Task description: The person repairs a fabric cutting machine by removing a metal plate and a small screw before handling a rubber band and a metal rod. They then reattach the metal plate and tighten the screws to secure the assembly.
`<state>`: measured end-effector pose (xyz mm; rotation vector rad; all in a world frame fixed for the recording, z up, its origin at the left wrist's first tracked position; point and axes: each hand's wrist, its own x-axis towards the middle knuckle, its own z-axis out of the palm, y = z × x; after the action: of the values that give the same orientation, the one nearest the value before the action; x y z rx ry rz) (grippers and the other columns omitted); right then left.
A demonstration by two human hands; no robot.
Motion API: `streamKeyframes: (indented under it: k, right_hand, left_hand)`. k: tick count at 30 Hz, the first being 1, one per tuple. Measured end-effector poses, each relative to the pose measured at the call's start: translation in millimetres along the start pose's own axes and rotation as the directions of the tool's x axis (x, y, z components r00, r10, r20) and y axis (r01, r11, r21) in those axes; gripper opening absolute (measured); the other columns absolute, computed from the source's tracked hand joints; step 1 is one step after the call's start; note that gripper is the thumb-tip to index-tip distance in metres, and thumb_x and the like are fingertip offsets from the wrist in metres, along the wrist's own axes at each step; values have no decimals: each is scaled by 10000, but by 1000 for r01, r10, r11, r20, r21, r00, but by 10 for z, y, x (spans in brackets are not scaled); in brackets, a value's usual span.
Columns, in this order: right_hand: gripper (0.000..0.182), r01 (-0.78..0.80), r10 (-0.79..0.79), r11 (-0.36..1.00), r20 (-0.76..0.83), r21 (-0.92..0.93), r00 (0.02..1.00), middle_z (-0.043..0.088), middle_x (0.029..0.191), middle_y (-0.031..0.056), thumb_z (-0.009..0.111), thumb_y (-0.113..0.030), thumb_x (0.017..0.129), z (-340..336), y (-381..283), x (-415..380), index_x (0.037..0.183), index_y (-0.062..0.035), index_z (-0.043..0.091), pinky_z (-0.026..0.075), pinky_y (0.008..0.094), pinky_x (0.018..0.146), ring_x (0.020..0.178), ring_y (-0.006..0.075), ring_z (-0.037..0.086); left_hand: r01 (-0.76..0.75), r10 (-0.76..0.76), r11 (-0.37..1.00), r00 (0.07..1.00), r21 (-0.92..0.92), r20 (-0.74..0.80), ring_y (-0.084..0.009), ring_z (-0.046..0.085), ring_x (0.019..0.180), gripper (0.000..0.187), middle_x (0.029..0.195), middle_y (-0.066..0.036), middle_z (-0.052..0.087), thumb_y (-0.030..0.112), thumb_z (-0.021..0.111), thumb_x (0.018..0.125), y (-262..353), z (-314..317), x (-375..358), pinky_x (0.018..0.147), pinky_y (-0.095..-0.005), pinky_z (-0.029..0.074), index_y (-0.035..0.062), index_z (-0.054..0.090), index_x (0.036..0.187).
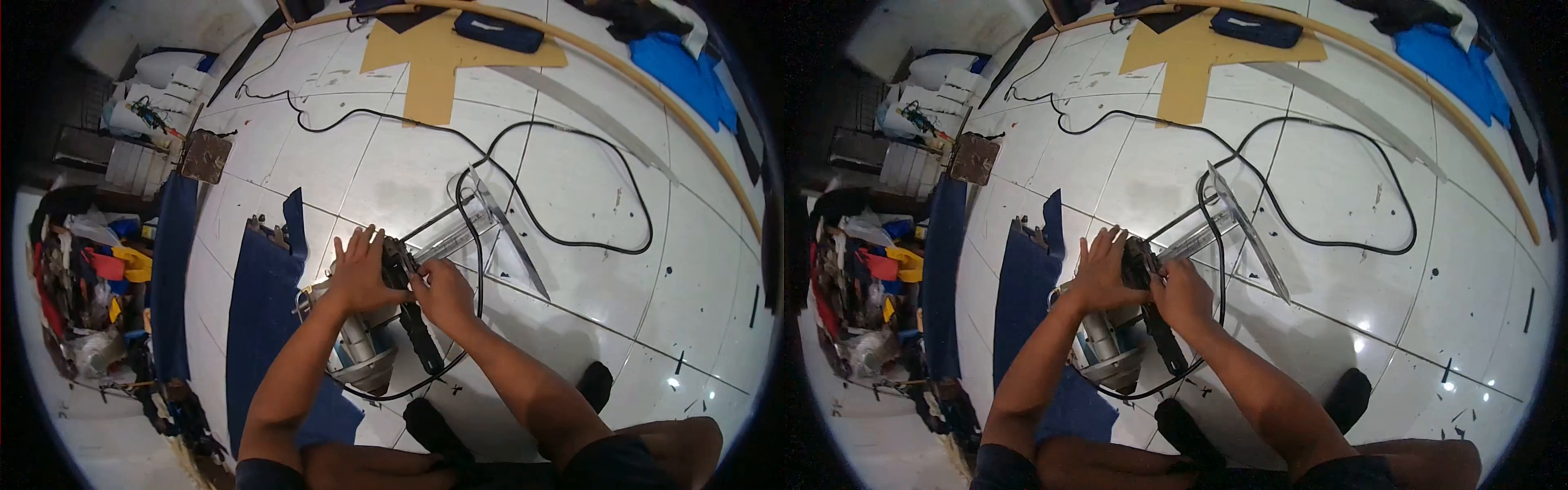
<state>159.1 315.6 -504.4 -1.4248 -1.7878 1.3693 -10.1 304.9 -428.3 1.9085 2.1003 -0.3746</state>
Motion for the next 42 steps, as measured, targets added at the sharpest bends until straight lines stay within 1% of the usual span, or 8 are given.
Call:
streamKeyframes:
  k: [12,19,23,29,33,36,39,42]
  right_hand:
    - [226,-224,215,974,178,27,960,744,887,147,686,-302,895,17,-132,248,931,-81,722,564,450,799,906,345,728]
    - [285,-104,135,969,131,-223,982,752,920,147,715,-364,899,147,-109,615,969,-92,757,563,466,815,929,347,730]
    - [266,83,-78,995,87,-61,993,734,851,172,740,-281,904,-306,-211,396,918,-16,738,541,423,685,790,320,726]
    - [222,-90,-53,967,530,240,846,694,745,74,748,-227,888,-1131,-111,-139,867,-7,721,509,321,612,661,127,651]
    - [201,-120,208,978,754,-170,623,705,743,52,721,-216,883,-1479,2,-415,883,-16,736,533,281,653,729,103,680]
    - [200,-121,401,894,648,-432,648,733,760,95,715,-227,849,-1379,363,-585,847,-28,735,560,347,695,770,190,726]
    - [153,160,83,773,349,-613,933,732,863,177,674,-185,829,-1103,1138,-875,859,-41,713,575,426,723,795,305,725]
    - [146,-4,164,783,201,-622,966,723,917,178,683,-193,835,-996,1183,-962,853,-49,683,578,461,766,850,355,711]
  left_hand:
    - [10,-2,997,994,-72,106,-420,242,1533,1464,1575,-301,346,736,841,503,-9,132,75,1204,-707,47,-79,235,1558]
    - [-22,26,996,998,-83,54,-437,218,1536,1466,1575,-289,356,749,845,501,-19,170,70,1188,-732,56,-102,256,1540]
    - [-38,40,997,999,-65,34,-443,196,1541,1426,1590,-288,333,740,825,549,-29,191,42,1203,-705,42,-90,247,1554]
    - [-127,90,954,985,-272,-146,-480,247,1505,1028,1573,-310,347,559,793,700,-280,239,27,1234,-606,120,64,440,1529]
    - [-152,74,944,962,-292,-262,-455,376,1426,802,1514,-293,416,405,801,782,-335,184,-23,1179,-527,335,81,527,1463]
    - [-189,81,911,953,-366,-290,-430,418,1402,747,1509,-273,427,352,796,810,-456,257,54,1129,-495,432,74,535,1453]
    - [-191,67,901,948,-388,-311,-419,450,1377,663,1475,-261,467,303,785,838,-450,203,74,1109,-479,466,65,564,1416]
    - [-195,62,891,947,-411,-314,-409,466,1363,616,1439,-253,503,305,778,853,-423,169,21,1113,-476,455,56,590,1383]
